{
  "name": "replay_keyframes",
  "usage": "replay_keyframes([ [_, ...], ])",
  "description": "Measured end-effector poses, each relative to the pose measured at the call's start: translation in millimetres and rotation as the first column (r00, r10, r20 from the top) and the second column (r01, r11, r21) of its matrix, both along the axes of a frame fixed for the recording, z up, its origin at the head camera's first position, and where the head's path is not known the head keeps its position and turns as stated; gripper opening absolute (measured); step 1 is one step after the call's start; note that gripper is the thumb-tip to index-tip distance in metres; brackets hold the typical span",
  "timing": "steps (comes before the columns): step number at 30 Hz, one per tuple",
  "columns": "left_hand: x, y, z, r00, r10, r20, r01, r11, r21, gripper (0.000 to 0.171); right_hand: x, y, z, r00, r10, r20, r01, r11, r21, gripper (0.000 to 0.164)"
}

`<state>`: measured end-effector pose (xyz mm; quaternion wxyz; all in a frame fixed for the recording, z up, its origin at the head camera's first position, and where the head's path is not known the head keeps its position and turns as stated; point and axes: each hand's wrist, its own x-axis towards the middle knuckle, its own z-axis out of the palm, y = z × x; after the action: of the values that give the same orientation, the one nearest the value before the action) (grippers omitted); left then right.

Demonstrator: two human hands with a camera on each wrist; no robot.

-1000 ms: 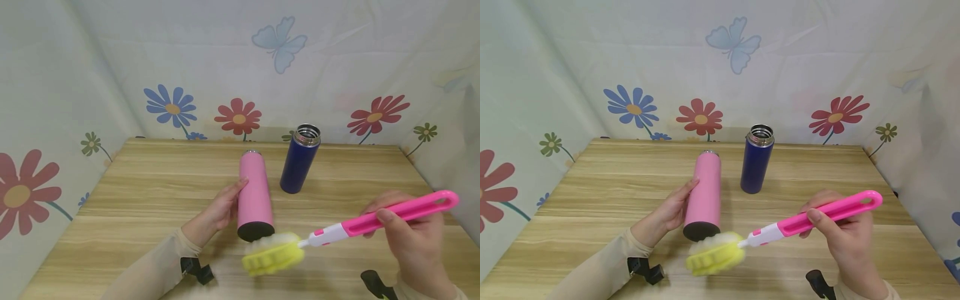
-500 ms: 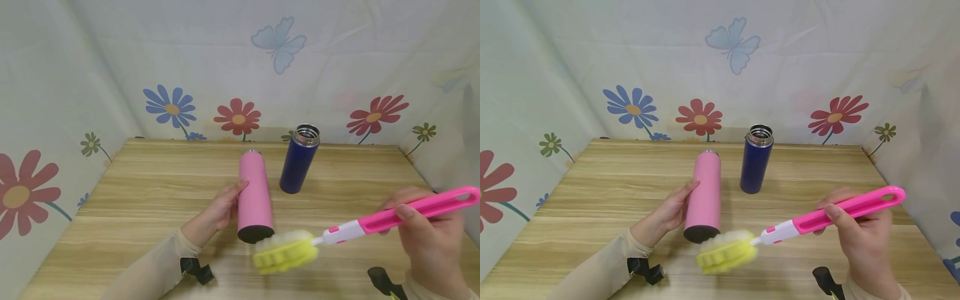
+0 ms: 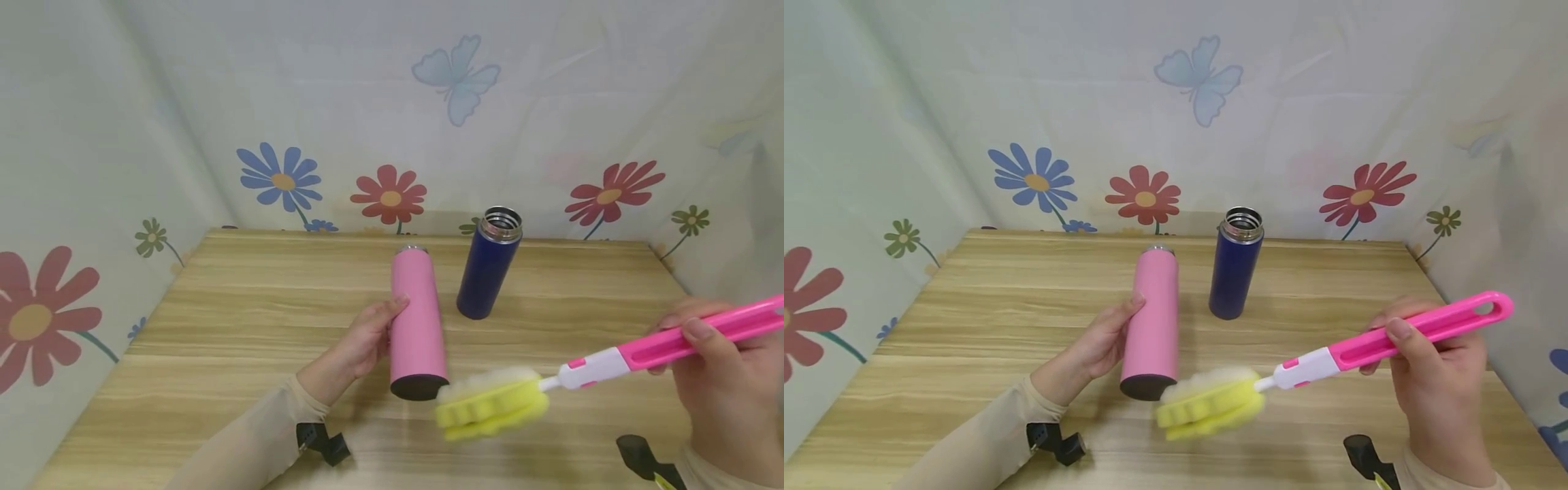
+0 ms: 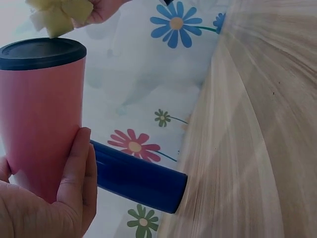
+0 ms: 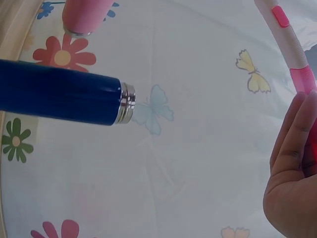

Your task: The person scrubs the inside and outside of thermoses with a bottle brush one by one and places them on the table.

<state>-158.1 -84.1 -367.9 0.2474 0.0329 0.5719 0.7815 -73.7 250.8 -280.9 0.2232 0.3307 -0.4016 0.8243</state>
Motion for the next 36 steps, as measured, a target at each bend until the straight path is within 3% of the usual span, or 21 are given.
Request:
replay_keyframes([
  [4,-0.3,0,0.1,1.000,0.006,-0.004,-0.006,1.000,-0.011,0.071,0.6,9,-4.0,0.997,-0.030,0.066,0.029,1.000,0.005,0.028],
  [10,-1.1,0,-0.2,0.999,0.023,-0.034,-0.025,0.998,-0.052,0.084,-1.7,17,-5.1,0.998,0.005,0.055,-0.003,0.999,-0.043,0.031],
  [13,-2.5,-1,-1.3,0.996,0.045,-0.073,-0.051,0.995,-0.088,0.091,-2.0,20,-6.2,0.992,-0.079,0.099,0.084,0.995,-0.047,0.029],
  [15,-3.7,-1,-2.1,0.993,0.057,-0.102,-0.068,0.992,-0.108,0.089,0.2,21,-7.2,0.957,-0.230,0.175,0.227,0.973,0.033,0.026],
  [16,-4.1,-1,-1.8,0.991,0.059,-0.118,-0.072,0.991,-0.115,0.085,1.4,22,-7.7,0.926,-0.314,0.208,0.300,0.949,0.097,0.023],
  [18,-4.7,0,-1.1,0.987,0.064,-0.145,-0.083,0.988,-0.128,0.075,4.5,24,-8.2,0.822,-0.494,0.283,0.433,0.865,0.253,0.018],
  [19,-4.9,0,-0.5,0.985,0.067,-0.159,-0.088,0.987,-0.134,0.069,6.0,25,-8.2,0.764,-0.566,0.310,0.473,0.818,0.328,0.016],
  [21,-4.6,0,1.5,0.980,0.073,-0.185,-0.100,0.984,-0.144,0.061,8.0,27,-8.5,0.677,-0.661,0.323,0.507,0.737,0.446,0.012],
  [24,-4.7,-2,3.0,0.969,0.085,-0.230,-0.126,0.977,-0.170,0.058,10.4,30,-10.2,0.620,-0.725,0.300,0.500,0.660,0.561,0.013],
  [26,-4.9,-3,3.3,0.963,0.089,-0.254,-0.140,0.972,-0.190,0.058,11.6,32,-11.6,0.608,-0.750,0.260,0.491,0.613,0.619,0.014],
  [29,-5.7,-4,3.8,0.956,0.079,-0.282,-0.140,0.969,-0.205,0.061,11.7,33,-13.8,0.646,-0.724,0.241,0.466,0.624,0.628,0.015],
  [31,-6.1,-5,4.8,0.952,0.068,-0.297,-0.135,0.968,-0.212,0.062,10.9,34,-14.7,0.642,-0.737,0.210,0.454,0.587,0.670,0.015],
  [33,-6.4,-6,6.2,0.946,0.058,-0.319,-0.136,0.964,-0.230,0.064,10.3,35,-15.2,0.613,-0.769,0.181,0.438,0.521,0.733,0.017],
  [36,-6.8,-7,8.1,0.936,0.058,-0.348,-0.156,0.952,-0.263,0.066,9.7,35,-15.1,0.520,-0.850,0.082,0.422,0.340,0.841,0.020],
])
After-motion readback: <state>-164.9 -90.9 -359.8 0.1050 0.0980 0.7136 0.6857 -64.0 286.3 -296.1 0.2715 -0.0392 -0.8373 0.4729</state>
